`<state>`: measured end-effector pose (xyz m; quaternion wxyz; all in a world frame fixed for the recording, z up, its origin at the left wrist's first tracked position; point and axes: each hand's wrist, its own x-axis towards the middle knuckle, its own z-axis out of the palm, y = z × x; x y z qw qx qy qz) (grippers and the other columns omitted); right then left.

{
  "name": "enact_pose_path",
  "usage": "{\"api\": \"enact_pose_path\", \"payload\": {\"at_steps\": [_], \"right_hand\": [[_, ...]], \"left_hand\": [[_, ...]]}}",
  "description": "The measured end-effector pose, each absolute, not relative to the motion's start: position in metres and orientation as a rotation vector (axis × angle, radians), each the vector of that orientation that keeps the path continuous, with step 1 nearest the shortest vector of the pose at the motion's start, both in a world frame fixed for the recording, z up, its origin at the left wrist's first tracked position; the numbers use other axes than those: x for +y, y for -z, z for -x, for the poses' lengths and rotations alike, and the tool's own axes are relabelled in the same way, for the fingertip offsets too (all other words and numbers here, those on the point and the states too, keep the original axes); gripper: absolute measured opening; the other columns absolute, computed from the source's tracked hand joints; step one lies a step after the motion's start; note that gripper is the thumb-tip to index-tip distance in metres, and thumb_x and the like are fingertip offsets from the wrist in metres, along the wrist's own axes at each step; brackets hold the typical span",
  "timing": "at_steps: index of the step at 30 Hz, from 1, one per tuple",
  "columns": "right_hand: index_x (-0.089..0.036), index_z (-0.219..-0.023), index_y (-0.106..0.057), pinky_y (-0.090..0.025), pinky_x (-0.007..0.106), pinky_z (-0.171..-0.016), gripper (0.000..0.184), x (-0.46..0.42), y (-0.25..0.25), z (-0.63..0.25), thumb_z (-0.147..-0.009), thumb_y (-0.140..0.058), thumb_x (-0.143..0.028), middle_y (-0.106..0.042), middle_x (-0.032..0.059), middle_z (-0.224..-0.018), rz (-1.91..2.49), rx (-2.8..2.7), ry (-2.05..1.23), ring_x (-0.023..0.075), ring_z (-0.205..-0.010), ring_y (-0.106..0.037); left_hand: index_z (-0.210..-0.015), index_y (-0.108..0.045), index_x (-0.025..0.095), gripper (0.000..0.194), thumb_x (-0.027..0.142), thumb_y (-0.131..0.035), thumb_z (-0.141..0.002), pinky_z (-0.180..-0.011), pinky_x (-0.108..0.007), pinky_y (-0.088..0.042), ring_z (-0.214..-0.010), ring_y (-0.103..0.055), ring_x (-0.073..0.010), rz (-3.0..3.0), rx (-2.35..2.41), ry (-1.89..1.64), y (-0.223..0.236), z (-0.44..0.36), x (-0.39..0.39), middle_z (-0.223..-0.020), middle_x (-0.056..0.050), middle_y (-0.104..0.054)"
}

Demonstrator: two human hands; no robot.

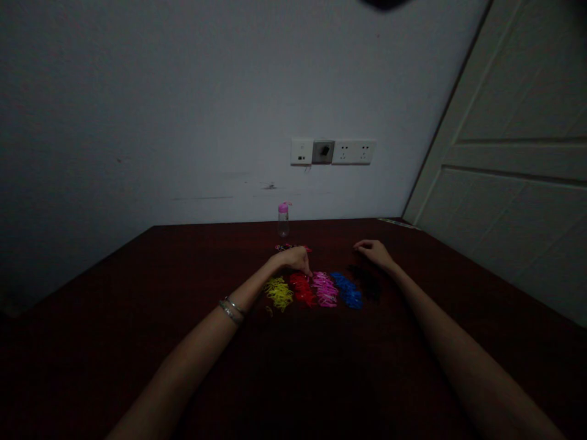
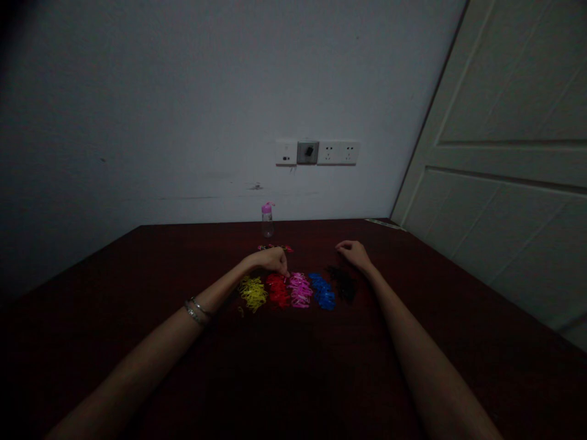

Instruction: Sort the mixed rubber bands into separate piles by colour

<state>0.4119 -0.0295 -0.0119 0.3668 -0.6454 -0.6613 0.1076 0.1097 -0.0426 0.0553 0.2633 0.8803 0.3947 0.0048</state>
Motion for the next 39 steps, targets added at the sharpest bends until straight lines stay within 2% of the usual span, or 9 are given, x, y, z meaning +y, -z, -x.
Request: {"api": "enact_pose_path", "payload": {"at_steps": [6,18,25,29,34,39], "right_hand": [[-0.017,-0.077,-0.068,-0.044,0.029,-0.078,0.022,-0.029,0.013,-0.413,-0.068,-0.050,-0.026,-0.069,0.0053,-0.084,1.644,-1.711,-0.280,0.0201,-0.083,-0.062],[-0.017,-0.078,-0.067,-0.044,0.028,-0.078,0.022,-0.034,0.009,-0.409,-0.068,-0.050,-0.026,-0.069,0.0051,-0.083,1.656,-1.700,-0.292,0.0195,-0.082,-0.061],[-0.015,-0.078,-0.068,-0.044,0.028,-0.075,0.024,-0.034,0.009,-0.409,-0.067,-0.050,-0.028,-0.069,0.0063,-0.083,1.634,-1.705,-0.308,0.0200,-0.081,-0.062],[-0.015,-0.077,-0.068,-0.044,0.028,-0.076,0.025,-0.034,0.009,-0.409,-0.067,-0.050,-0.029,-0.069,0.0064,-0.083,1.614,-1.697,-0.322,0.0204,-0.081,-0.062],[-0.015,-0.078,-0.068,-0.044,0.029,-0.076,0.026,-0.034,0.009,-0.409,-0.067,-0.049,-0.029,-0.068,0.0068,-0.083,1.614,-1.711,-0.317,0.0205,-0.081,-0.061],[-0.014,-0.080,-0.068,-0.044,0.028,-0.075,0.027,-0.033,0.008,-0.409,-0.068,-0.049,-0.028,-0.068,0.0071,-0.084,1.650,-1.716,-0.315,0.0199,-0.080,-0.061]], "left_hand": [[-0.066,-0.069,0.013,0.011,0.020,-0.066,-0.059,-0.051,-0.018,-0.037,-0.058,-0.052,-0.0095,-2.384,1.118,0.025,-0.055,-0.114,-0.045,-0.063,-0.001,-0.063],[-0.072,-0.068,0.007,0.023,0.025,-0.063,-0.058,-0.048,-0.021,-0.037,-0.057,-0.054,-0.0127,-2.452,1.327,0.064,-0.065,-0.125,-0.062,-0.065,-0.006,-0.062],[-0.070,-0.069,0.011,0.017,0.022,-0.061,-0.059,-0.050,-0.020,-0.038,-0.055,-0.053,-0.0110,-2.355,1.387,-0.159,-0.056,-0.134,-0.061,-0.062,-0.005,-0.062],[-0.062,-0.067,0.012,0.016,0.027,-0.066,-0.058,-0.048,-0.020,-0.035,-0.051,-0.050,-0.0098,-2.284,1.369,-0.326,-0.052,-0.130,-0.050,-0.056,-0.003,-0.059],[-0.059,-0.066,0.012,0.024,0.036,-0.063,-0.062,-0.046,-0.021,-0.031,-0.046,-0.046,-0.0090,-2.145,1.426,-0.660,-0.058,-0.099,-0.019,-0.048,-0.002,-0.054],[-0.058,-0.065,0.011,0.026,0.034,-0.059,-0.065,-0.048,-0.021,-0.030,-0.048,-0.045,-0.0095,-1.944,1.620,-0.955,-0.054,-0.050,0.014,-0.048,-0.001,-0.054]]}}
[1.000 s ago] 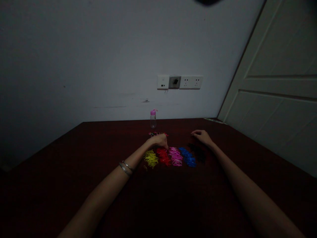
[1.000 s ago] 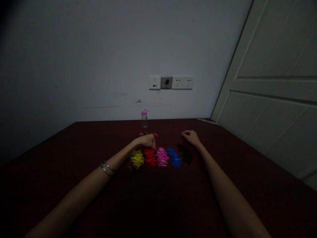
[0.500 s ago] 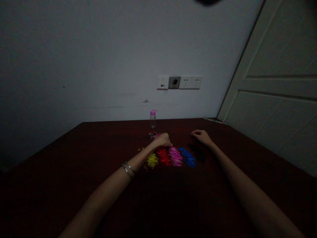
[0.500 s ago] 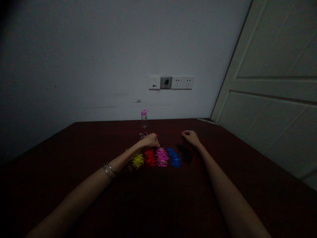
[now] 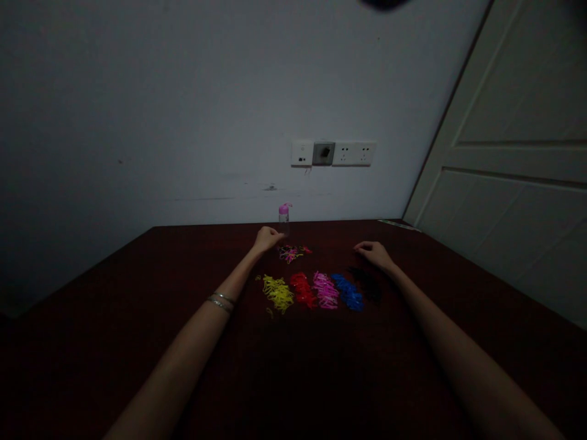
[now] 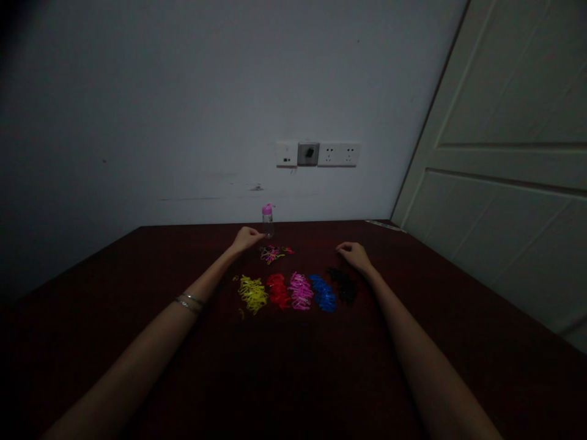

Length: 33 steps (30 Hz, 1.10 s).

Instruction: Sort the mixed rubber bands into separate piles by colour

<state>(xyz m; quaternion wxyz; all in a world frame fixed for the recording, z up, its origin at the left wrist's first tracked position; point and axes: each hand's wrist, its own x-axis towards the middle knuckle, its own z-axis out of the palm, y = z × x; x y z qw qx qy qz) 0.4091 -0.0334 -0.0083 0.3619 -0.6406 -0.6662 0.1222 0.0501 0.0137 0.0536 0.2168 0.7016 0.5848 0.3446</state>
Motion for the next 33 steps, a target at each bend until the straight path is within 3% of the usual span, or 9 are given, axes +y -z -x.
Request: {"api": "enact_pose_path", "payload": {"at_steps": [10,17,23,33], "right_hand": [[-0.014,-0.086,-0.067,-0.043,0.027,-0.075,0.024,-0.036,-0.023,-0.373,-0.070,-0.050,-0.020,-0.067,0.0070,-0.089,1.633,-2.022,-0.290,0.0185,-0.082,-0.060],[-0.013,-0.091,-0.065,-0.044,0.023,-0.074,0.026,-0.027,-0.033,-0.308,-0.067,-0.054,-0.012,-0.066,0.0071,-0.090,1.389,-2.198,-0.406,0.0156,-0.081,-0.059],[-0.014,-0.095,-0.063,-0.044,0.023,-0.070,0.032,-0.004,-0.020,-0.287,-0.064,-0.060,-0.012,-0.065,0.0053,-0.088,1.381,-2.246,-0.434,0.0143,-0.077,-0.059],[-0.012,-0.096,-0.062,-0.040,0.019,-0.060,0.034,-0.004,-0.018,-0.284,-0.065,-0.051,-0.007,-0.065,0.0036,-0.075,1.371,-2.235,-0.473,0.0109,-0.065,-0.055]], "left_hand": [[-0.059,-0.064,0.012,0.027,0.036,-0.053,-0.066,-0.045,-0.020,-0.028,-0.044,-0.040,-0.0088,-1.700,1.616,-1.127,-0.005,-0.007,0.040,-0.046,0.000,-0.053],[-0.058,-0.064,0.014,0.022,0.030,-0.052,-0.067,-0.053,-0.021,-0.033,-0.057,-0.052,-0.0123,-1.810,1.737,-1.130,-0.005,-0.013,0.034,-0.054,-0.001,-0.058],[-0.060,-0.065,0.014,0.022,0.030,-0.051,-0.068,-0.055,-0.021,-0.034,-0.058,-0.053,-0.0130,-1.843,1.734,-1.137,-0.004,-0.015,0.030,-0.057,-0.002,-0.059],[-0.061,-0.064,0.014,0.023,0.032,-0.051,-0.069,-0.055,-0.021,-0.034,-0.059,-0.053,-0.0132,-1.905,1.702,-1.118,0.001,-0.013,0.032,-0.056,-0.001,-0.058]]}}
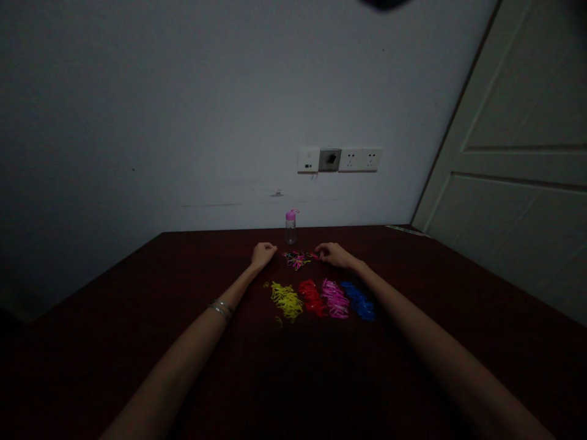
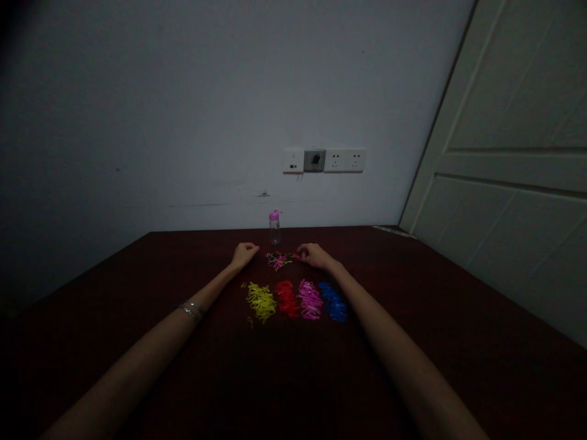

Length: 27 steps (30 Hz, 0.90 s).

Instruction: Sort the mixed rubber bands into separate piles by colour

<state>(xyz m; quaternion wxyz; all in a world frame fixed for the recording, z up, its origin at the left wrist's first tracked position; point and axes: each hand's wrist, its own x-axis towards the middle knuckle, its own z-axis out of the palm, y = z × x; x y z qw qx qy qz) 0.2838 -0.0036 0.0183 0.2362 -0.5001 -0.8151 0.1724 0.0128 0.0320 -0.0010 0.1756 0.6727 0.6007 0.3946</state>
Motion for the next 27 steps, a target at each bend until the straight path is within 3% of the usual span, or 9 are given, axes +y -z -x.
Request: {"api": "enact_pose_path", "payload": {"at_steps": [6,12,17,22,27], "right_hand": [[-0.011,-0.096,-0.062,-0.040,0.020,-0.057,0.033,-0.018,-0.030,-0.283,-0.065,-0.049,-0.011,-0.063,0.0028,-0.071,1.307,-2.260,-0.566,0.0106,-0.061,-0.053],[-0.012,-0.096,-0.060,-0.040,0.020,-0.053,0.032,-0.048,-0.052,-0.262,-0.065,-0.052,-0.015,-0.061,0.0015,-0.070,1.110,-2.386,-1.013,0.0099,-0.059,-0.053],[-0.012,-0.093,-0.061,-0.042,0.021,-0.055,0.033,-0.063,-0.055,-0.245,-0.061,-0.055,-0.014,-0.063,0.0024,-0.072,1.039,-2.440,-1.158,0.0111,-0.062,-0.056],[-0.013,-0.092,-0.063,-0.041,0.021,-0.054,0.031,-0.068,-0.065,-0.251,-0.061,-0.056,-0.015,-0.064,0.0029,-0.074,1.070,-2.425,-1.141,0.0112,-0.062,-0.056],[-0.015,-0.090,-0.063,-0.038,0.021,-0.051,0.028,-0.069,-0.082,-0.270,-0.064,-0.055,-0.017,-0.063,0.0031,-0.074,1.130,-2.321,-1.088,0.0102,-0.059,-0.053]], "left_hand": [[-0.061,-0.063,0.014,0.025,0.034,-0.051,-0.069,-0.053,-0.020,-0.033,-0.057,-0.051,-0.0125,-1.906,1.707,-1.102,0.004,-0.013,0.034,-0.055,0.000,-0.056],[-0.063,-0.065,0.014,0.027,0.035,-0.050,-0.070,-0.056,-0.021,-0.035,-0.059,-0.052,-0.0127,-1.961,1.656,-1.109,-0.001,-0.014,0.029,-0.059,-0.001,-0.059],[-0.067,-0.066,0.012,0.032,0.035,-0.045,-0.074,-0.057,-0.021,-0.035,-0.058,-0.050,-0.0110,-2.197,1.487,-1.107,-0.008,-0.020,0.014,-0.062,-0.002,-0.060],[-0.071,-0.067,0.014,0.029,0.035,-0.047,-0.072,-0.056,-0.021,-0.034,-0.058,-0.049,-0.0110,-2.368,1.407,-0.907,-0.021,-0.027,0.003,-0.063,-0.002,-0.060],[-0.068,-0.068,0.017,0.017,0.030,-0.060,-0.061,-0.055,-0.020,-0.033,-0.058,-0.050,-0.0112,-2.442,1.209,-0.526,-0.047,-0.029,-0.005,-0.064,-0.001,-0.062]]}}
